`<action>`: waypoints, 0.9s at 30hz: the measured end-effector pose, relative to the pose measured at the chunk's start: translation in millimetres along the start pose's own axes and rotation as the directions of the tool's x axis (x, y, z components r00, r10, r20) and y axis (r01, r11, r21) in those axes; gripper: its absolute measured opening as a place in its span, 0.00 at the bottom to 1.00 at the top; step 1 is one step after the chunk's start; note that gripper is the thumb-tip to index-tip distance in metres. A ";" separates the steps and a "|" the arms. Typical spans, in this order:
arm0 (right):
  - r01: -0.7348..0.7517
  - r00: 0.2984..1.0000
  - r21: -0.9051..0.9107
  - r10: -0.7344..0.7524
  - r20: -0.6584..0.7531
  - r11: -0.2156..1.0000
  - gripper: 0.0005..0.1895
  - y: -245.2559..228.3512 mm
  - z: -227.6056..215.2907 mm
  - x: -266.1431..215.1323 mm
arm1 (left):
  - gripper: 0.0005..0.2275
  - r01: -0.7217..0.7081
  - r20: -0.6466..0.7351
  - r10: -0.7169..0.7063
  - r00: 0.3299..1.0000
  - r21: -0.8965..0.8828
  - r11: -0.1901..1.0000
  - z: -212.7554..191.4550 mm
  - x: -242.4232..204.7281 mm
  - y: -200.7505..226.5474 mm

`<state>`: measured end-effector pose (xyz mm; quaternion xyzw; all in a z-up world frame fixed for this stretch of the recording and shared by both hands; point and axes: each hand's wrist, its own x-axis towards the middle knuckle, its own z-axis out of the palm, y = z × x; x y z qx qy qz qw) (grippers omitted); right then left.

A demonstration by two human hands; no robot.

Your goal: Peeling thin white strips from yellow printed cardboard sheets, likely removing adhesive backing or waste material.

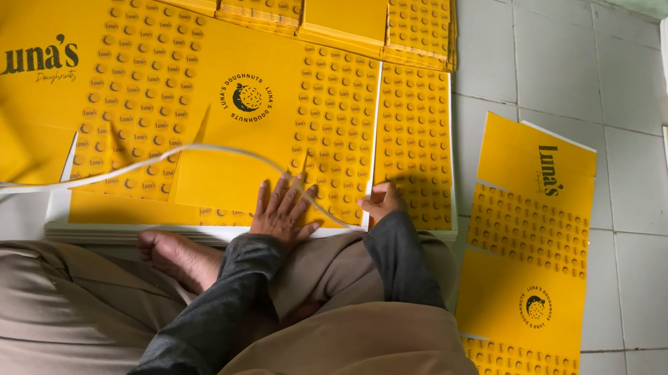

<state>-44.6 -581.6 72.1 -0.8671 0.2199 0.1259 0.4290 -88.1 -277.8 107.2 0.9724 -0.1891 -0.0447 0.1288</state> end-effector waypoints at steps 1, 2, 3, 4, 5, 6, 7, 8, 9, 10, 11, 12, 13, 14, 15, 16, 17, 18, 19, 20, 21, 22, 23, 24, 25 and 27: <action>0.052 0.999 0.000 -0.052 0.003 0.999 0.30 11.8 5.0 6.4 | 0.34 0.007 -0.006 -0.007 1.000 -0.027 1.000 -1.4 -1.1 0.5; 0.104 0.995 0.000 -0.104 0.006 0.995 0.28 23.5 10.1 12.8 | 0.34 0.015 -0.012 -0.015 1.000 -0.055 0.998 -2.8 -2.5 1.0; 0.105 0.994 -0.001 -0.105 0.009 0.994 0.28 11.6 7.0 6.3 | 0.34 0.017 -0.012 -0.018 1.000 -0.056 0.998 1.1 -2.7 0.0; 0.114 0.993 -0.150 -0.113 0.013 0.982 0.21 -0.3 3.3 -0.1 | 0.35 0.009 -0.024 -0.010 1.000 -0.061 0.998 4.8 -1.9 -1.0; 0.121 0.992 -0.295 -0.121 0.018 0.948 0.13 -12.3 -0.4 -6.5 | 0.36 0.000 -0.035 -0.003 0.999 -0.066 0.998 8.4 -1.1 -2.0; 0.123 0.992 -0.294 -0.123 0.018 0.948 0.13 -18.1 -3.3 -9.0 | 0.36 0.002 -0.037 -0.004 0.999 -0.065 0.998 14.0 0.4 -3.0; 0.081 0.995 -0.329 -0.094 -0.023 0.941 0.11 -23.9 -6.1 -11.6 | 0.36 -0.028 -0.193 0.021 0.981 -0.029 0.999 19.6 1.7 -4.0; 0.038 0.996 -0.362 -0.064 -0.061 0.931 0.17 -28.5 -8.2 -15.4 | 0.37 -0.047 -0.341 0.047 0.939 0.009 0.999 26.0 0.8 -4.4; 0.041 0.996 -0.364 -0.066 -0.056 0.931 0.17 -29.9 -11.2 -16.0 | 0.37 -0.042 -0.340 0.043 0.939 0.009 0.999 32.8 1.8 -6.0; 0.036 0.995 -0.336 -0.066 -0.079 0.941 0.19 -31.6 -14.9 -16.0 | 0.37 -0.057 -0.371 0.061 0.926 0.023 0.998 39.0 5.0 -8.0; 0.032 0.993 -0.308 -0.067 -0.101 0.951 0.21 -33.4 -19.0 -15.8 | 0.37 -0.070 -0.402 0.080 0.912 0.038 0.997 45.1 8.5 -9.8; 0.033 0.992 -0.307 -0.068 -0.104 0.951 0.21 -38.4 -18.4 -15.2 | 0.37 -0.072 -0.404 0.081 0.911 0.038 0.997 39.9 7.2 -8.1; 0.051 0.997 -0.232 -0.062 -0.038 0.971 0.23 -43.3 -17.9 -14.6 | 0.36 -0.068 -0.424 0.076 0.902 0.035 0.997 34.7 6.0 -6.5; 0.064 0.998 -0.155 -0.060 0.032 0.986 0.27 -47.8 -17.0 -14.2 | 0.36 -0.061 -0.443 0.068 0.894 0.030 0.998 29.9 3.7 -4.5; 0.065 0.998 -0.157 -0.061 0.032 0.986 0.27 -46.1 -12.0 -5.8 | 0.36 -0.060 -0.445 0.067 0.893 0.029 0.998 27.6 2.6 -3.4; 0.093 0.995 -0.025 -0.094 -0.019 0.995 0.29 -45.1 -6.2 3.2 | 0.35 -0.073 -0.457 0.081 0.886 0.034 0.997 25.0 1.2 -2.9; 0.126 0.990 0.105 -0.119 -0.073 0.986 0.33 -44.2 -0.4 12.3 | 0.35 -0.086 -0.470 0.094 0.878 0.040 0.996 22.4 0.0 -2.5; 0.129 0.990 0.106 -0.122 -0.071 0.986 0.33 -53.0 -2.3 9.9 | 0.35 -0.083 -0.471 0.093 0.877 0.042 0.996 19.6 -1.6 -1.3; 0.116 0.991 0.006 -0.115 -0.066 0.993 0.24 -62.0 -4.3 7.6 | 0.36 -0.078 -0.452 0.081 0.888 0.025 0.997 16.6 -2.9 -0.1; 0.105 0.992 -0.093 -0.111 -0.060 0.990 0.15 -72.9 -4.5 6.8 | 0.36 -0.070 -0.434 0.068 0.898 0.012 0.997 12.8 -3.6 -1.0; 0.113 0.991 -0.091 -0.118 -0.056 0.989 0.15 -75.8 -4.7 11.5 | 0.36 -0.064 -0.437 0.064 0.897 0.016 0.998 12.3 -3.1 -2.4; 0.077 0.991 -0.118 -0.089 -0.104 0.990 0.08 -76.8 -6.3 14.8 | 0.36 -0.057 -0.422 0.061 0.905 0.021 0.998 12.4 -3.3 -1.8; 0.040 0.986 -0.142 -0.062 -0.153 0.989 0.07 -77.8 -7.9 18.2 | 0.36 -0.050 -0.406 0.056 0.912 0.025 0.998 12.7 -3.4 -1.1; 0.044 0.986 -0.140 -0.065 -0.152 0.989 0.07 -76.7 -9.3 22.3 | 0.36 -0.048 -0.408 0.056 0.912 0.029 0.998 17.4 -1.1 -2.0; 0.002 0.979 -0.177 -0.039 -0.202 0.984 0.09 -75.6 -10.9 26.4 | 0.35 -0.043 -0.341 0.053 0.939 0.035 0.998 22.0 1.5 -2.8; -0.044 0.968 -0.208 -0.011 -0.252 0.977 0.11 -68.9 -6.3 34.7 | 0.35 -0.041 -0.269 0.051 0.962 0.043 0.998 21.0 0.3 -2.7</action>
